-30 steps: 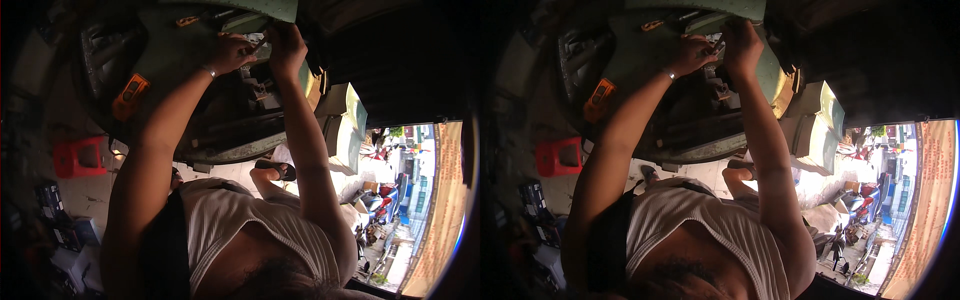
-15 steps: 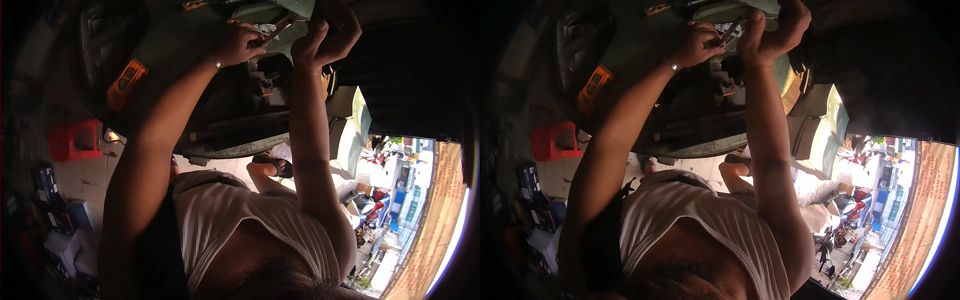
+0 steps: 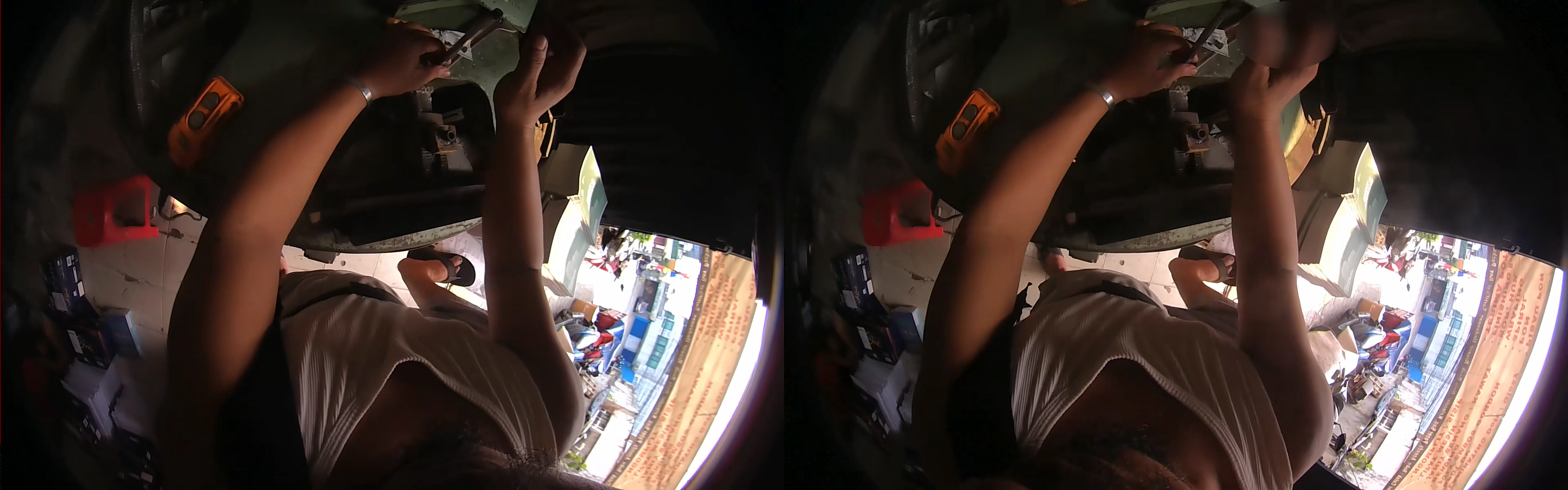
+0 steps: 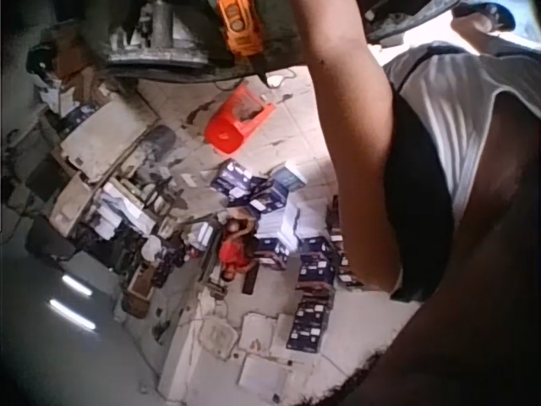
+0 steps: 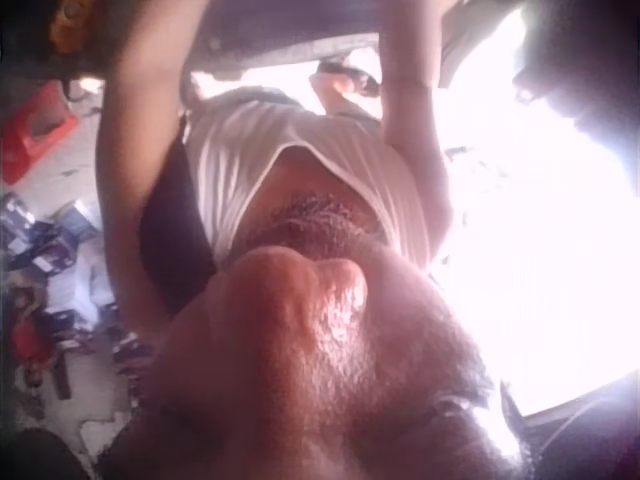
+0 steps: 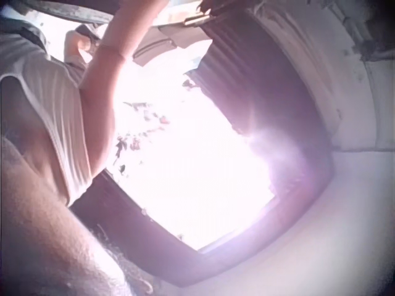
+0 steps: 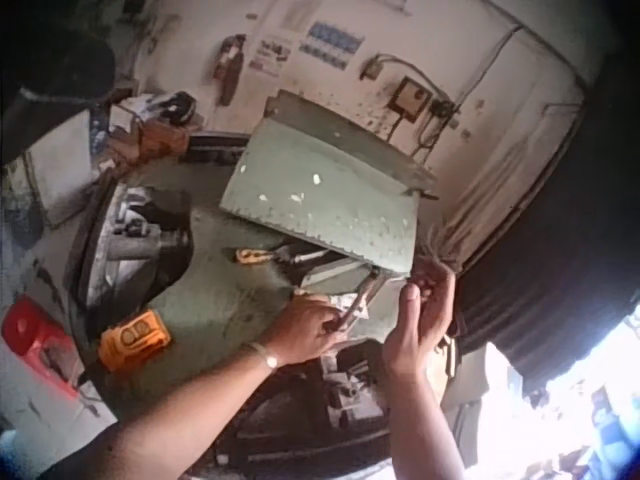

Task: The person uses a screwdriver and a wrench to work on a green industrial machine, loosening and tightening parts around a metal blade mechanism.

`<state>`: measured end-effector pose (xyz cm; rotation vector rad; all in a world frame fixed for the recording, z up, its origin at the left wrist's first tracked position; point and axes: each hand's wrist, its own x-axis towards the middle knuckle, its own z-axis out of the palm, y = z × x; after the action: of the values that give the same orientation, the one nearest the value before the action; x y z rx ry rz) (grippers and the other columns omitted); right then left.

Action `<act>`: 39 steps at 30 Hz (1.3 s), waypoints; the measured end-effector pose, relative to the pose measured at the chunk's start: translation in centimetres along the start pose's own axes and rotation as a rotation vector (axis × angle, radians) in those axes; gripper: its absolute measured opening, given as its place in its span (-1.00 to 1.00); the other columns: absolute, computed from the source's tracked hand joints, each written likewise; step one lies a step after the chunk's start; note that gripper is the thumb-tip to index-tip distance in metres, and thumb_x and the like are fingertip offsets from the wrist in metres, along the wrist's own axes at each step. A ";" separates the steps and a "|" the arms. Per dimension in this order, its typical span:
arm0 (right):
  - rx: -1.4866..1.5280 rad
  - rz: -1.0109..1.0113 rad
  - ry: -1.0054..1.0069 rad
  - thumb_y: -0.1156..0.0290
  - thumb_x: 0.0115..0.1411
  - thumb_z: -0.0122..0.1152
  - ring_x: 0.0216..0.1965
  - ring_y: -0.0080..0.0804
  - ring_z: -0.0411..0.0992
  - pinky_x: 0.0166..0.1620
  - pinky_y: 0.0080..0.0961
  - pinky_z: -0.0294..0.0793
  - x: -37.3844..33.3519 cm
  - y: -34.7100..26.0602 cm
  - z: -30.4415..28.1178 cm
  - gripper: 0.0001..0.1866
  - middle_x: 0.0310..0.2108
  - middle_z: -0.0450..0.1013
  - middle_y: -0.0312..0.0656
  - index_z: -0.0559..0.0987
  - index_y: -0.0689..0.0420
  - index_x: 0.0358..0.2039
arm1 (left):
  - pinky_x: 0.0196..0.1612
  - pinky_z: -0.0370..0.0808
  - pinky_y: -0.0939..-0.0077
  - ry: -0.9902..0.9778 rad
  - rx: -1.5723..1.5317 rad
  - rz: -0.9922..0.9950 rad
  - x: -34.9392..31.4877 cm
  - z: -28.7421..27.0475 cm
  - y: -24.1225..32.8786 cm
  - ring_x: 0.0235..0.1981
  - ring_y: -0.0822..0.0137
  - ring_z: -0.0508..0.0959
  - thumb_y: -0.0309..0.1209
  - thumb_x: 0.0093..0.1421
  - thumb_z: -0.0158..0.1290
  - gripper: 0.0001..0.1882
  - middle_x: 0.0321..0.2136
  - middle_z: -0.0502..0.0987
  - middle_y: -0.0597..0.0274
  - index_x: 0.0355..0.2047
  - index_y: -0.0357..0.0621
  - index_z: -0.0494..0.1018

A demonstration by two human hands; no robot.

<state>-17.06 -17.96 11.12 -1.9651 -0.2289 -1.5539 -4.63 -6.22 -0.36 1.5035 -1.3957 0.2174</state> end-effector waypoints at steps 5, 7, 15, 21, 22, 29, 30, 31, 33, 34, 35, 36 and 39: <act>-0.538 0.582 -0.571 0.22 0.16 0.45 -0.19 -0.17 0.60 -0.12 -0.28 0.56 -5.2 -6.1 -2.1 -0.50 -0.19 0.58 -0.12 0.49 0.18 0.02 | -0.08 0.51 0.20 0.122 -0.063 -0.011 -0.7 0.1 -0.9 -0.21 0.13 0.63 -0.12 0.11 0.34 -0.71 -0.35 0.63 0.21 -0.30 -0.03 0.68; -0.596 0.617 -0.791 0.16 0.10 0.46 -0.17 0.07 0.61 -0.11 -0.11 0.58 -7.4 -6.5 -2.8 -0.36 -0.15 0.59 0.00 0.39 0.16 0.08 | -0.10 0.53 0.20 0.111 -0.016 0.006 -0.5 0.4 -0.8 -0.21 0.14 0.64 -0.14 0.10 0.34 -0.72 -0.35 0.63 0.21 -0.29 -0.03 0.68; -0.926 0.736 -1.014 0.13 0.02 0.42 -0.22 0.30 0.56 -0.14 0.12 0.55 -10.1 -6.7 -1.9 -0.19 -0.28 0.58 0.15 0.22 0.16 0.17 | -0.15 0.50 0.14 0.131 -0.190 0.002 -0.2 -1.4 0.7 -0.31 0.00 0.63 -0.29 0.05 0.34 -0.72 -0.47 0.60 0.03 -0.59 -0.18 0.52; -0.925 0.752 -0.973 0.19 0.07 0.36 -0.11 0.35 0.54 -0.06 0.12 0.53 -10.7 -6.6 -2.0 -0.27 -0.11 0.57 0.18 0.24 0.08 0.19 | -0.19 0.51 0.13 0.158 -0.199 0.032 -0.3 -1.7 0.7 -0.36 0.00 0.63 -0.30 0.06 0.34 -0.74 -0.50 0.59 0.01 -0.53 -0.21 0.53; -0.918 0.737 -0.957 0.19 0.07 0.36 -0.10 0.34 0.53 -0.06 0.12 0.53 -10.8 -6.5 -2.1 -0.26 -0.09 0.56 0.18 0.23 0.08 0.19 | -0.21 0.52 0.13 0.130 -0.213 0.018 -0.2 -1.8 0.7 -0.37 -0.01 0.63 -0.31 0.06 0.34 -0.74 -0.50 0.59 0.01 -0.53 -0.22 0.53; -0.971 0.656 -1.013 0.11 0.01 0.46 -0.21 0.37 0.55 -0.16 0.11 0.57 -10.9 -6.0 -2.0 -0.02 -0.25 0.56 0.31 0.13 0.33 0.27 | -0.26 0.53 0.13 0.168 -0.235 0.051 -0.1 -1.4 0.4 -0.38 -0.01 0.64 -0.34 0.05 0.34 -0.76 -0.50 0.60 -0.01 -0.52 -0.25 0.54; -0.972 0.659 -1.019 0.11 0.01 0.46 -0.21 0.37 0.55 -0.16 0.11 0.57 -10.6 -6.0 -2.0 -0.02 -0.25 0.56 0.31 0.13 0.33 0.27 | -0.26 0.53 0.13 0.169 -0.237 0.045 -0.1 -1.3 0.4 -0.38 -0.01 0.64 -0.34 0.05 0.34 -0.76 -0.50 0.60 -0.01 -0.52 -0.25 0.54; -0.931 0.694 -0.991 0.11 0.03 0.45 -0.16 0.34 0.55 -0.14 0.09 0.57 -10.2 -6.1 -1.7 -0.03 -0.18 0.56 0.28 0.13 0.29 0.30 | -0.24 0.53 0.13 0.144 -0.219 0.024 -0.2 -1.3 0.3 -0.37 -0.01 0.65 -0.34 0.06 0.33 -0.77 -0.49 0.60 -0.01 -0.50 -0.24 0.55; -0.889 0.729 -0.971 0.12 0.05 0.43 -0.12 0.32 0.56 -0.11 0.08 0.57 -10.4 -5.2 -2.8 -0.04 -0.12 0.57 0.25 0.13 0.24 0.33 | -0.22 0.54 0.12 0.122 -0.200 -0.005 -0.4 -1.2 0.2 -0.35 -0.01 0.65 -0.33 0.07 0.32 -0.77 -0.48 0.61 -0.02 -0.49 -0.24 0.56; -0.833 0.620 -0.884 0.14 0.10 0.41 -0.08 0.22 0.58 -0.07 -0.01 0.58 -11.1 -3.9 -5.2 -0.10 -0.07 0.58 0.17 0.17 0.19 0.34 | -0.19 0.54 0.11 0.137 -0.202 0.029 -0.3 -0.9 0.3 -0.33 -0.01 0.65 -0.32 0.08 0.30 -0.78 -0.47 0.61 -0.02 -0.47 -0.24 0.57; -0.798 0.568 -0.846 0.15 0.13 0.39 -0.06 0.16 0.59 -0.05 -0.06 0.58 -11.2 -3.7 -5.7 -0.12 -0.05 0.58 0.13 0.18 0.16 0.35 | -0.16 0.54 0.10 0.153 -0.196 0.054 -0.4 -0.8 0.3 -0.32 -0.02 0.65 -0.31 0.09 0.29 -0.78 -0.45 0.61 -0.02 -0.45 -0.23 0.59; -0.765 0.514 -0.810 0.16 0.15 0.38 -0.04 0.11 0.60 -0.03 -0.10 0.58 -11.3 -3.4 -6.2 -0.15 -0.02 0.59 0.09 0.20 0.14 0.36 | -0.16 0.54 0.10 0.155 -0.199 0.047 -0.5 -0.7 0.2 -0.32 -0.02 0.65 -0.31 0.09 0.29 -0.78 -0.45 0.61 -0.02 -0.45 -0.23 0.59; -0.537 0.880 -0.632 0.29 0.25 0.31 0.02 -0.29 0.59 0.06 -0.37 0.53 -9.5 -5.4 -4.9 -0.44 0.07 0.59 -0.10 0.44 0.17 0.23 | -0.11 0.54 0.10 0.131 -0.194 0.034 -0.7 -1.0 0.1 -0.27 -0.03 0.65 -0.29 0.10 0.28 -0.77 -0.41 0.62 -0.02 -0.41 -0.23 0.60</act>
<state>-26.56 -14.15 4.81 -2.4080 0.7848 -0.4205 -4.46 -4.97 -0.37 1.2844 -1.2995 0.1921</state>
